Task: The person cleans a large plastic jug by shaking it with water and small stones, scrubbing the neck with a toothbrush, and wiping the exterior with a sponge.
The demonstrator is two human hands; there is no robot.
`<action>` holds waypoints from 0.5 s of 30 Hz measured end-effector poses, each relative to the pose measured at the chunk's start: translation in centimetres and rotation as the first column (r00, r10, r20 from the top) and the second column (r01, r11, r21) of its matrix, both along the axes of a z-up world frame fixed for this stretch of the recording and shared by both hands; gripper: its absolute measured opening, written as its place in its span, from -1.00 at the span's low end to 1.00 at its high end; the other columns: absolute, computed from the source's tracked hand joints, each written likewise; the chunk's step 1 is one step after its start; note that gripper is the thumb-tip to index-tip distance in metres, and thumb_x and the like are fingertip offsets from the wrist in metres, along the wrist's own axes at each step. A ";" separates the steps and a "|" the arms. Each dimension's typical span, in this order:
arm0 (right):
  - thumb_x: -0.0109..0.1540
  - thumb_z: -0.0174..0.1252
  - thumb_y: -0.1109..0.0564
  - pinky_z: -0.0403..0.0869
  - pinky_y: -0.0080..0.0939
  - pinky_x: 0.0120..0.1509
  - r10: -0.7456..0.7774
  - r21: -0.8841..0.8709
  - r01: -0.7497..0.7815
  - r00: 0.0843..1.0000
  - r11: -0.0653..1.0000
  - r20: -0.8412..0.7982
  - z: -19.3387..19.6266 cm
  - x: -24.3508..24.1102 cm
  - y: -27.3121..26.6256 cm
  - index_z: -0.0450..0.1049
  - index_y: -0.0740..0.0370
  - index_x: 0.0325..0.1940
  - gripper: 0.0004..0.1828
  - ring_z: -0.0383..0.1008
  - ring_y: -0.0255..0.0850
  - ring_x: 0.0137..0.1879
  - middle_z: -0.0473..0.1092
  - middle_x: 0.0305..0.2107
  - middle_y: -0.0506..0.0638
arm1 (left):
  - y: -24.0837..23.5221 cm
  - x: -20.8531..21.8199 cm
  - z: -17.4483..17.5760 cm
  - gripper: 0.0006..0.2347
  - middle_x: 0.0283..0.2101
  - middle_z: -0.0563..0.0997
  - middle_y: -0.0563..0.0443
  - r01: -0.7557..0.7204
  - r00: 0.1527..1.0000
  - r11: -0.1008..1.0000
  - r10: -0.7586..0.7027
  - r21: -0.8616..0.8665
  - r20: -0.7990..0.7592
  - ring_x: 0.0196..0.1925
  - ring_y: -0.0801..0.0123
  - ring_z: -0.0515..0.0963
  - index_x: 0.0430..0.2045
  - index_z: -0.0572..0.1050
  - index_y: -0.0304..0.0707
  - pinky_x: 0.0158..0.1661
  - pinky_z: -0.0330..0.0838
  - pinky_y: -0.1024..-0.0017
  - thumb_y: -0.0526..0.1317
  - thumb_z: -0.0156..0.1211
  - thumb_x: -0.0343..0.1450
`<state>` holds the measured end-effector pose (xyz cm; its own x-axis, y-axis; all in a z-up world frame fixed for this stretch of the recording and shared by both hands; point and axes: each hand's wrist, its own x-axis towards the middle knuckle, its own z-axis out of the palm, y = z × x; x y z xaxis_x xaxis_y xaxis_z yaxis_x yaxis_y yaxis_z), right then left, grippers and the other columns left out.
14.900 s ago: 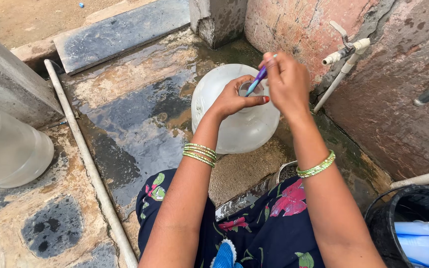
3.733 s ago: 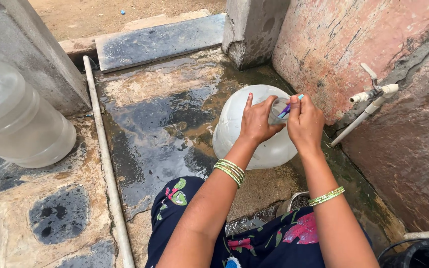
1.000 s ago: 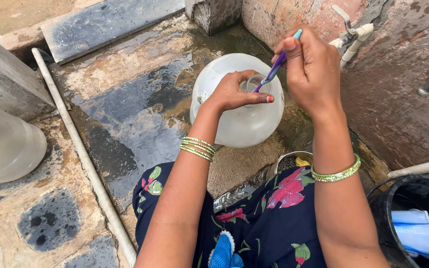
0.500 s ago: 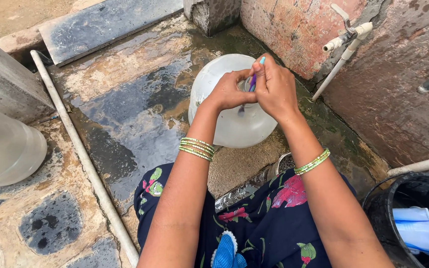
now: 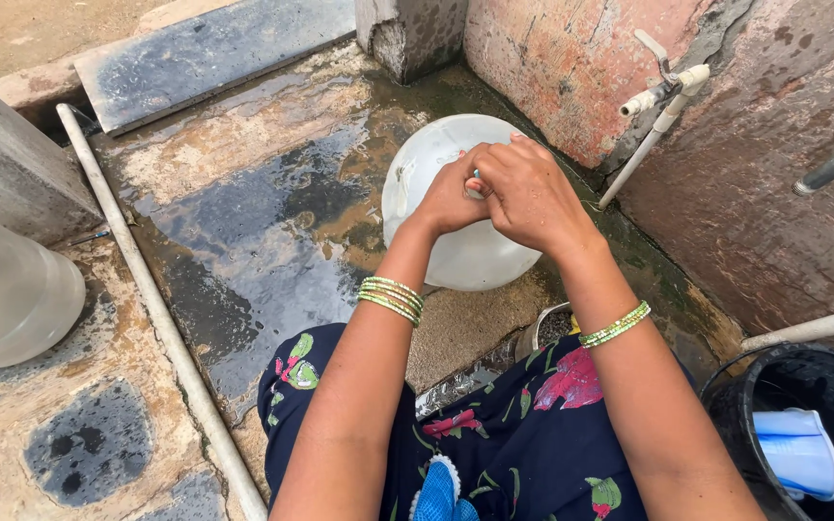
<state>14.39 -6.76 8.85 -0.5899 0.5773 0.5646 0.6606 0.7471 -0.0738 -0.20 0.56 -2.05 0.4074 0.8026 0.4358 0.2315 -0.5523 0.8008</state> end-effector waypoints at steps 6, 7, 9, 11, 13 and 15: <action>0.42 0.08 0.06 0.43 0.04 -0.23 -0.347 -0.208 0.288 0.867 0.935 -0.357 -2.4 0.6 2.1 0.47 0.31 -0.30 -0.70 0.50 0.09 -0.34 0.44 -0.49 0.18 | -1.8 1.4 -0.4 -0.30 0.07 0.59 -0.17 -0.166 0.983 0.957 0.181 0.238 -0.042 0.17 -0.10 0.53 0.16 0.34 -0.19 0.38 0.14 0.06 -0.09 0.56 0.12; 0.42 0.08 0.06 0.43 0.04 -0.23 -0.343 -0.202 0.287 0.868 0.936 -0.358 -2.8 1.0 2.5 0.47 0.31 -0.30 -0.70 0.50 0.09 -0.34 0.44 -0.49 0.18 | -1.7 1.3 0.2 -0.30 0.07 0.59 -0.17 -0.168 0.982 0.955 0.183 0.244 -0.040 0.17 -0.10 0.53 0.16 0.34 -0.19 0.38 0.14 0.06 -0.09 0.56 0.12; 0.46 0.03 0.00 0.44 -0.18 -0.33 -0.363 -0.311 0.208 0.696 0.928 -0.620 -3.6 1.6 3.1 0.52 0.33 -0.28 -0.62 0.53 -0.15 -0.44 0.48 -0.53 0.10 | -1.7 0.9 1.2 -0.29 0.09 0.58 -0.15 -0.158 0.973 0.952 0.194 0.262 -0.121 0.18 -0.09 0.50 0.18 0.34 -0.15 0.29 0.26 0.08 -0.09 0.56 0.13; 0.47 0.00 -0.01 0.46 -0.27 -0.33 -0.352 -0.350 0.133 0.626 0.927 -0.696 -4.0 1.8 3.2 0.52 0.33 -0.26 -0.60 0.55 -0.25 -0.44 0.49 -0.52 0.05 | -1.9 0.1 2.9 -0.30 0.07 0.59 -0.12 -0.140 0.960 0.957 0.194 0.254 -0.200 0.17 -0.07 0.49 0.15 0.35 -0.12 0.23 0.30 0.09 -0.09 0.57 0.11; 0.48 -0.02 -0.03 0.47 -0.35 -0.33 -0.348 -0.380 0.057 0.541 0.923 -0.766 -4.4 2.0 3.6 0.52 0.34 -0.25 -0.58 0.57 -0.35 -0.43 0.51 -0.51 0.00 | -1.5 -0.5 4.0 -0.30 0.05 0.60 -0.10 -0.117 0.941 0.962 0.186 0.246 -0.281 0.17 -0.05 0.48 0.12 0.37 -0.10 0.17 0.34 0.10 -0.09 0.58 0.09; 0.48 -0.05 -0.05 0.49 -0.40 -0.31 -0.367 -0.423 0.001 0.499 0.906 -0.785 -5.2 2.1 3.9 0.51 0.34 -0.24 -0.56 0.58 -0.41 -0.42 0.50 -0.50 -0.05 | -1.1 -1.1 4.1 -0.27 0.06 0.61 -0.07 -0.043 0.928 0.978 0.114 0.202 -0.354 0.16 -0.04 0.49 0.15 0.34 -0.06 0.15 0.36 0.13 -0.14 0.59 0.06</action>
<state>16.53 -2.84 3.63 0.1955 0.8583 0.4743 0.2666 0.4189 -0.8680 -1.33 -0.51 2.03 0.5044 0.7568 0.4157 0.5347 -0.6518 0.5378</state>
